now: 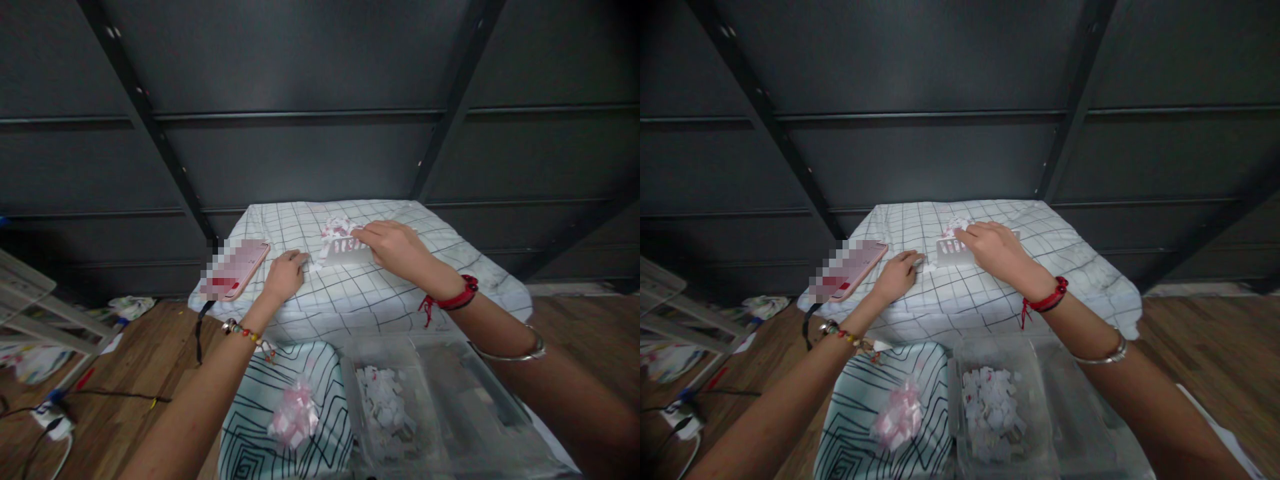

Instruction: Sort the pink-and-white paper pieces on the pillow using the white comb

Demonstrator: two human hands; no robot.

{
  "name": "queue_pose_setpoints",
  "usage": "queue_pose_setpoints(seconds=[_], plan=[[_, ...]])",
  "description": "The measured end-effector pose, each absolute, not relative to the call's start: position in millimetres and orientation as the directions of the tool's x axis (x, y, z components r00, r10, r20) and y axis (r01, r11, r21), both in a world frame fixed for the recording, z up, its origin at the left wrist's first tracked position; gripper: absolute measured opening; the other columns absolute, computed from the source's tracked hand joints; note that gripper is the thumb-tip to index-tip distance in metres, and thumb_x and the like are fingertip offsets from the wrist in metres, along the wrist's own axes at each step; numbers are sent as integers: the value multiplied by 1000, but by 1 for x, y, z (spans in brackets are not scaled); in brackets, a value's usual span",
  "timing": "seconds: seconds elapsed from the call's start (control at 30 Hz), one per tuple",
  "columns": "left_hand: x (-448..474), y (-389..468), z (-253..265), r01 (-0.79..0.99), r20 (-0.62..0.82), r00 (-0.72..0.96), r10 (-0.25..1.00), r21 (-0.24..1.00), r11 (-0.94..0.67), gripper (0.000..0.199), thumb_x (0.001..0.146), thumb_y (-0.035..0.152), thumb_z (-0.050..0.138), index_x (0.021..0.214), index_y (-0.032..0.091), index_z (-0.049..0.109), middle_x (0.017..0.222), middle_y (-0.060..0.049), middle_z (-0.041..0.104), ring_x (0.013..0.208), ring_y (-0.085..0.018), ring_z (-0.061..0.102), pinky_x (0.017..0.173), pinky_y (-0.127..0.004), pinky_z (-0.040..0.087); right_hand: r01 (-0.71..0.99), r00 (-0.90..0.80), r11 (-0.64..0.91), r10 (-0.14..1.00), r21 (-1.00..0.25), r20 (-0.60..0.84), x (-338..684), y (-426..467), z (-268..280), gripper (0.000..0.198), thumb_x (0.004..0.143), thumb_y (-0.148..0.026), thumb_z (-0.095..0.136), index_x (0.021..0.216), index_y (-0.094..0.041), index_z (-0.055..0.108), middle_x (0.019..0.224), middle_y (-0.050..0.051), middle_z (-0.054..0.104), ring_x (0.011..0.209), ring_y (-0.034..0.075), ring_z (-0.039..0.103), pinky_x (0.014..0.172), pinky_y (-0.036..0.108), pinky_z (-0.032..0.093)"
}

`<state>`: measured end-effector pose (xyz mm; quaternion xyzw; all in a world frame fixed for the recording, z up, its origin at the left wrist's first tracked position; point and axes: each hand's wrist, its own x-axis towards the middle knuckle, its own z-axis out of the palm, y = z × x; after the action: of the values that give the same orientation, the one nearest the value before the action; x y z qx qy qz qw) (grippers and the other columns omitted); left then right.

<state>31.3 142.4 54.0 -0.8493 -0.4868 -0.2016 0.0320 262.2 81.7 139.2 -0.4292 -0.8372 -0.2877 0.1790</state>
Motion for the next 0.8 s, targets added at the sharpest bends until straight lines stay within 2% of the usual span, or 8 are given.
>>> queue_pose_setpoints(seconds=[0.2,0.33,0.5,0.8], plan=[[32,143,54,845,372,436,819,143,-515,42,79,6,41,115,15,59,123,-11,56,112,-22,53,99,-37,41,833,-551,436,611,340,568,267,89,136,42,75,2,37,103,-16,63,79,6,66,73,18,56,66,30,40],[32,142,55,846,363,434,825,150,-511,40,80,7,41,114,14,60,123,-12,56,112,-22,54,99,-36,41,822,-561,473,571,318,599,261,85,134,41,76,1,37,103,-15,62,82,7,66,76,17,56,68,30,41],[32,142,55,854,356,432,829,134,-503,39,80,7,42,114,14,60,124,-11,56,112,-21,54,99,-35,40,782,-614,522,547,341,570,253,79,134,42,76,2,37,104,-16,63,83,7,67,80,17,57,71,29,40],[34,140,57,862,343,422,839,135,-488,37,80,7,43,112,13,62,123,-11,56,111,-21,55,99,-33,41,788,-609,498,543,363,578,259,70,140,43,74,3,38,104,-15,63,85,6,67,78,18,58,69,29,41]])
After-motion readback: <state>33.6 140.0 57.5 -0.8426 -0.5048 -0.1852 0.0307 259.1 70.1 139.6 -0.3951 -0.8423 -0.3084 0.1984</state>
